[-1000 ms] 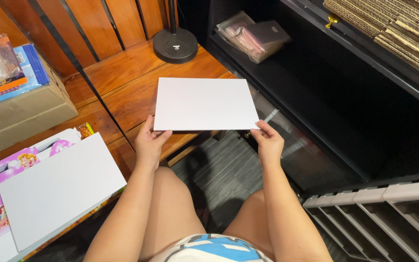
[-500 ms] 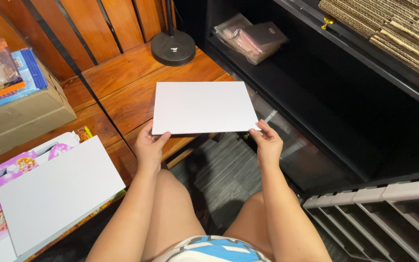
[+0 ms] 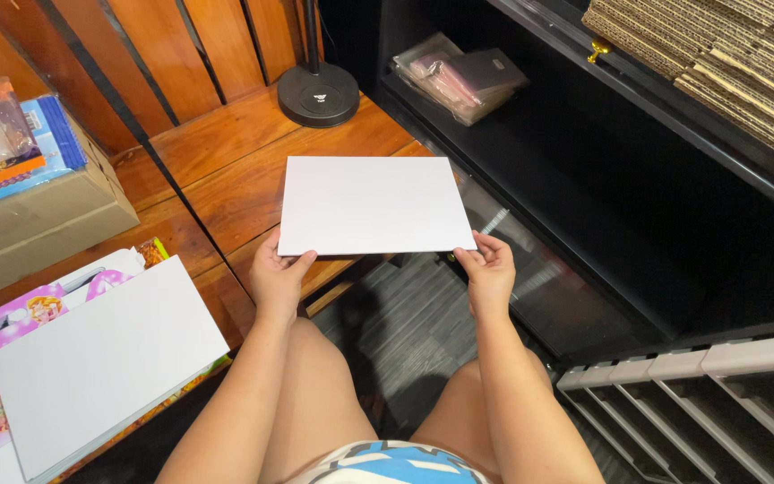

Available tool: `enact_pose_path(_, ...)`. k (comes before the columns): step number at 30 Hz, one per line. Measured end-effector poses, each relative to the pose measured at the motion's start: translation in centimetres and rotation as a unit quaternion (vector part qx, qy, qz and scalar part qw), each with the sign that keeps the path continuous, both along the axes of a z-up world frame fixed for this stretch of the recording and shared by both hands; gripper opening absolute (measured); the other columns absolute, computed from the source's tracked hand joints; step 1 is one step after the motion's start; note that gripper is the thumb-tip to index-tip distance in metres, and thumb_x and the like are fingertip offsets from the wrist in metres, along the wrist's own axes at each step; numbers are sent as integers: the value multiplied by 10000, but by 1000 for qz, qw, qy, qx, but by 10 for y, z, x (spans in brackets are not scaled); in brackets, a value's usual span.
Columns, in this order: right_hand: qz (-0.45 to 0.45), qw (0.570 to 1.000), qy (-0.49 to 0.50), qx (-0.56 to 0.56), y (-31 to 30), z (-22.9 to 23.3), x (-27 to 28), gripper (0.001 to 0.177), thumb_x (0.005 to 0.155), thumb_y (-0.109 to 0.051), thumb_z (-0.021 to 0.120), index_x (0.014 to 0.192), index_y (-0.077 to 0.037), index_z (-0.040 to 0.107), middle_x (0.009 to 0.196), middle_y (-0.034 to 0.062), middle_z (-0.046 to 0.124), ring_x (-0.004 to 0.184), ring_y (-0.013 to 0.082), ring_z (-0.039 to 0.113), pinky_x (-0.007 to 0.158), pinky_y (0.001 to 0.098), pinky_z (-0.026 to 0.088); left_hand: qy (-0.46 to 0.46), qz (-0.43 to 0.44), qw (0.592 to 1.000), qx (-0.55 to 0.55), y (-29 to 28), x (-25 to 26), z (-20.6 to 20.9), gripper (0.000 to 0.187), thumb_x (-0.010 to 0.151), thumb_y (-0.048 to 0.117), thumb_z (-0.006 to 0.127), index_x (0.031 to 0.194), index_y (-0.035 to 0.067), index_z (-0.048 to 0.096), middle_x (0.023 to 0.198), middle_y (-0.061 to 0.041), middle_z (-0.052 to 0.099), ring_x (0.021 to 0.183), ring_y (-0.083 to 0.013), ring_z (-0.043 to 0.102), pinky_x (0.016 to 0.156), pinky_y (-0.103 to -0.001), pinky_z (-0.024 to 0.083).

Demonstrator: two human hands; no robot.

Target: The person repeatedly picks up stacks of white paper from a wooden chair and places them onto a black shelf. The person also handles a stack of colorful printed paper and places it on the shelf.

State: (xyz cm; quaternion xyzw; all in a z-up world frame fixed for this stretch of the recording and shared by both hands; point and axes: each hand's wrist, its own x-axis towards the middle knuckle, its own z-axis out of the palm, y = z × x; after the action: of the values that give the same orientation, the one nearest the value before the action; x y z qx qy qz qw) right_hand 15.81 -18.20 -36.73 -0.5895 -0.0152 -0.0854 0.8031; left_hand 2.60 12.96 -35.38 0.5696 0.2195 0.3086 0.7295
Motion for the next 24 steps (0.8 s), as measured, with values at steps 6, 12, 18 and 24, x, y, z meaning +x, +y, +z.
enact_pose_path(6,-1,1000,8,20,9,23,-20,509,801,81,840,1200,-6,536,1317,163,682,930,154,757,869,248,644,13,4,1000,3,-5,-8,17,892,784,-95,832,1528,-122,341,1466,-329,534,1207,-326,672,980,-337,607)
enact_pose_path(12,-3,999,19,45,11,21,-19,415,820,75,828,1118,-11,554,1351,161,668,904,120,753,864,227,644,15,18,999,-22,-1,-1,10,881,771,-96,845,1528,-79,395,1419,-303,583,1180,-293,682,966,-341,608)
enact_pose_path(18,-7,999,17,35,3,18,-13,383,797,88,840,1051,-15,574,1319,175,688,885,115,752,837,223,643,27,59,993,-96,-30,-20,41,893,796,-112,796,1573,-10,370,1452,-306,556,1209,-296,653,994,-396,600)
enact_pose_path(24,-8,998,-27,59,-1,45,-12,399,763,100,862,1039,-10,596,1293,187,705,909,131,756,844,225,632,-71,117,986,-91,-45,-27,64,886,790,-155,784,1564,-11,376,1361,-303,541,1150,-262,589,1041,-422,565)
